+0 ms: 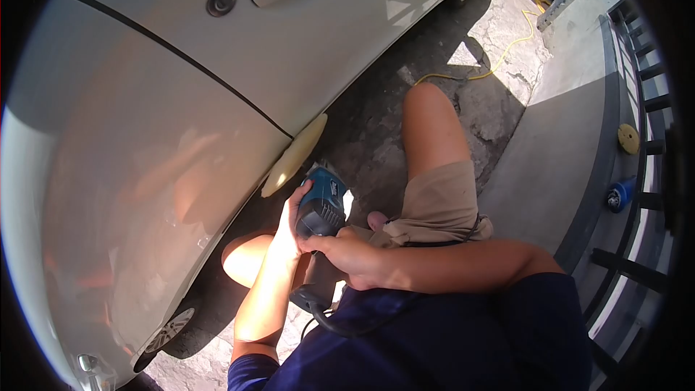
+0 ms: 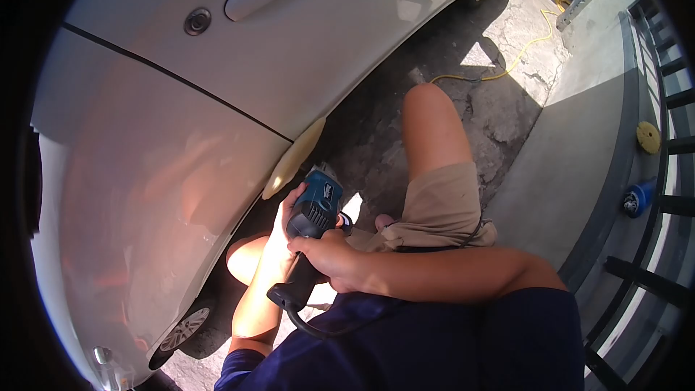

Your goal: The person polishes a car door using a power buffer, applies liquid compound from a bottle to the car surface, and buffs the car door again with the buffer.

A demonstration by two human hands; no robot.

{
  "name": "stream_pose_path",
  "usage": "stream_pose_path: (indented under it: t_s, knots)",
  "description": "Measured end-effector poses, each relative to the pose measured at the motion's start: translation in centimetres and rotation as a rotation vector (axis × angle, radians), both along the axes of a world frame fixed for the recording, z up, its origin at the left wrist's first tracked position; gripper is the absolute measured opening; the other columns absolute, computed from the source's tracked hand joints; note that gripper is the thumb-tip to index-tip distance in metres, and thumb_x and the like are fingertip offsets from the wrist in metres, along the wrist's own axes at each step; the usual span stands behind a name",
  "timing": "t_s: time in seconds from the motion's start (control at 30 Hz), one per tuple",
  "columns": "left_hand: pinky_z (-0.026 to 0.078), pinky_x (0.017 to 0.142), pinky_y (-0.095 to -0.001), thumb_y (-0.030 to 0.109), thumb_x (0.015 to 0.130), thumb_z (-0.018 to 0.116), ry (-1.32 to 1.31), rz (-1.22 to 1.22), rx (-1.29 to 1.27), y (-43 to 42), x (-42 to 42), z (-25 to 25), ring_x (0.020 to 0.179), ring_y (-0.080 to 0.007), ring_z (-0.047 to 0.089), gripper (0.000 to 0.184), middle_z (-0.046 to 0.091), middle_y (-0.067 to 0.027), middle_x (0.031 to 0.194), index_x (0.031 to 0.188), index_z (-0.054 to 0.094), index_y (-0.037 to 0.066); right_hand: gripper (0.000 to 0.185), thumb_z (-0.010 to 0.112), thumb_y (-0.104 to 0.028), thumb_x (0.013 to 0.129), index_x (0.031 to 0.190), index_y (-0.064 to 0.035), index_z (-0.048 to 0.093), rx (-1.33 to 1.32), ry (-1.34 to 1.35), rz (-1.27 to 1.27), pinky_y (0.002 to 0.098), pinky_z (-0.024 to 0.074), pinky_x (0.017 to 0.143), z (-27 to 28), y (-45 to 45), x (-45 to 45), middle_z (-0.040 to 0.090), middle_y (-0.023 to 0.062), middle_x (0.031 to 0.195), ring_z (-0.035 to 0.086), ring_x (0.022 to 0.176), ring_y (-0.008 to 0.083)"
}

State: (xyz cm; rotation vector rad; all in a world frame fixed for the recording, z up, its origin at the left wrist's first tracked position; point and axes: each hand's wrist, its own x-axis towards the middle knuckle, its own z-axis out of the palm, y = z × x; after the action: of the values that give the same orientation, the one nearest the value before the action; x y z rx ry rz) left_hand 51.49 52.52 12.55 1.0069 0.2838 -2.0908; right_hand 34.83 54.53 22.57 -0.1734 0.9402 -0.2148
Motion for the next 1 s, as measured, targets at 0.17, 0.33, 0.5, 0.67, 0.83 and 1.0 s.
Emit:
stream_pose_path:
  t_s: [0.17, 0.33, 0.5, 0.67, 0.83, 1.0]
  knots:
    - [0.063, 0.083, -0.0483, 0.051, 0.098, 0.068, -0.109, -0.013, -0.015, 0.0, -0.6, 2.5, 0.092, -0.0375, 0.074, 0.062, 0.074, -0.0225, 0.109, 0.132, 0.063, -0.001, 0.076, 0.076, -0.021, 0.093, 0.146, 0.0066, 0.030, -0.006, -0.031, 0.014, 0.0489, 0.0636, 0.093, 1.2, 0.1, -0.2, 0.055, 0.0224, 0.131, 0.069, 0.115, 0.0337]
    - [0.064, 0.083, -0.0480, 0.053, 0.098, 0.068, -0.043, -0.026, 0.033, -1.1, -0.7, 2.8, 0.089, -0.0386, 0.074, 0.064, 0.074, -0.0228, 0.105, 0.130, 0.064, -0.002, 0.038, 0.073, -0.022, 0.099, 0.130, -0.0024, 0.060, 0.013, 0.086, -0.051, 0.0392, 0.0603, 0.083, 2.8, -0.7, 0.5, 0.068, 0.0102, 0.114, 0.071, 0.101, 0.0211]
    - [0.064, 0.082, -0.0483, 0.054, 0.100, 0.066, -0.035, -0.010, 0.006, -0.6, 0.3, 0.8, 0.089, -0.0400, 0.074, 0.066, 0.074, -0.0238, 0.105, 0.133, 0.061, -0.003, 0.066, 0.073, -0.023, 0.099, 0.144, 0.0054, 0.034, 0.001, 0.042, -0.009, 0.0469, 0.0632, 0.090, 1.8, -0.4, 1.1, 0.058, 0.0221, 0.129, 0.069, 0.112, 0.0316]
    - [0.066, 0.078, -0.0454, 0.053, 0.103, 0.062, -0.020, 0.008, -0.018, 0.9, 1.5, 1.2, 0.089, -0.0390, 0.075, 0.067, 0.071, -0.0287, 0.114, 0.138, 0.056, -0.004, 0.045, 0.073, -0.024, 0.099, 0.134, -0.0042, 0.053, 0.054, 0.117, 0.066, 0.0428, 0.0631, 0.079, 3.4, -0.3, 1.8, 0.068, 0.0144, 0.116, 0.074, 0.093, 0.0248]
    - [0.065, 0.078, -0.0441, 0.055, 0.104, 0.061, -0.018, 0.030, -0.073, 1.8, 2.0, 1.6, 0.088, -0.0376, 0.076, 0.071, 0.069, -0.0319, 0.117, 0.138, 0.055, -0.006, 0.045, 0.073, -0.024, 0.099, 0.133, -0.0043, 0.052, 0.065, 0.135, 0.093, 0.0427, 0.0618, 0.079, 3.6, 0.2, 2.3, 0.069, 0.0130, 0.112, 0.073, 0.094, 0.0239]
    - [0.064, 0.081, -0.0447, 0.060, 0.098, 0.064, -0.030, -0.057, 0.045, -0.6, 1.0, -0.4, 0.086, -0.0374, 0.075, 0.072, 0.073, -0.0270, 0.107, 0.129, 0.062, -0.004, 0.043, 0.075, -0.024, 0.098, 0.130, -0.0001, 0.059, 0.034, 0.089, 0.052, 0.0414, 0.0599, 0.083, 2.0, -1.6, 1.2, 0.066, 0.0141, 0.118, 0.071, 0.099, 0.0246]
